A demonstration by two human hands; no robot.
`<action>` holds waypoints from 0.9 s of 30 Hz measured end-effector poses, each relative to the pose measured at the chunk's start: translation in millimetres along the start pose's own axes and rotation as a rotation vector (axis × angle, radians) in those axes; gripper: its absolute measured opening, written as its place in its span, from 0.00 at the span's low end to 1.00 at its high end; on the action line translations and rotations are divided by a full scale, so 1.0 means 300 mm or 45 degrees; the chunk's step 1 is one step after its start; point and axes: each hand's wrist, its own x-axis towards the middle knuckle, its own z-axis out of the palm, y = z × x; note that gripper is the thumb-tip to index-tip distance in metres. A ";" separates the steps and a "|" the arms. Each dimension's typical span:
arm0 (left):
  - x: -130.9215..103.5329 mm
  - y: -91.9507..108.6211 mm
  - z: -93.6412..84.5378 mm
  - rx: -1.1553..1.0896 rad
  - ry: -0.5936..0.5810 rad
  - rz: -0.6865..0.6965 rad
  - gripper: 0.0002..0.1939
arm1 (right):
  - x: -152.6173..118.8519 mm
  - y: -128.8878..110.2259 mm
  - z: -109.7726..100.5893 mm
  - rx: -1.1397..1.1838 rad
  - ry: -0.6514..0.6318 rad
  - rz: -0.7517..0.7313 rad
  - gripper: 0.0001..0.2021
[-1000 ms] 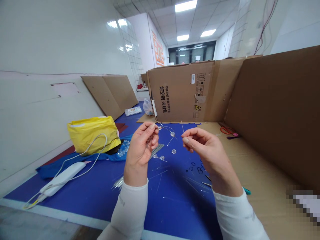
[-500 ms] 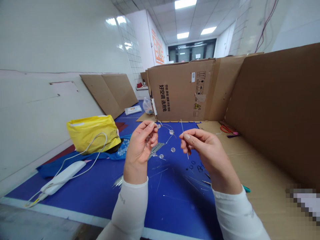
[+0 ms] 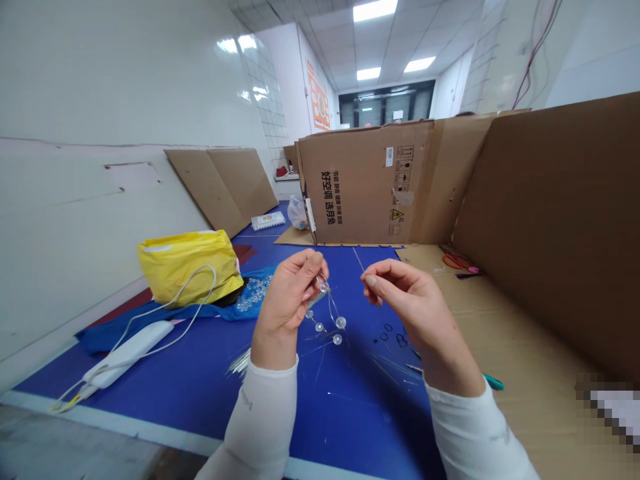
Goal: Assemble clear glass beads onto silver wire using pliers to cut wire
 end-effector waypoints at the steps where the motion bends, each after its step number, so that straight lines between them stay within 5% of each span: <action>1: -0.004 0.001 0.005 0.038 -0.011 -0.002 0.19 | -0.001 0.003 0.002 -0.040 0.008 -0.016 0.07; 9: -0.021 -0.005 0.032 0.236 -0.035 0.103 0.05 | -0.007 0.017 0.015 -0.167 -0.027 -0.117 0.06; 18: -0.028 -0.018 0.057 0.137 -0.032 0.051 0.07 | -0.012 0.016 0.026 0.091 -0.182 0.097 0.13; 27: -0.021 -0.016 0.053 0.063 0.002 0.031 0.10 | -0.014 0.009 -0.002 0.054 -0.233 0.156 0.09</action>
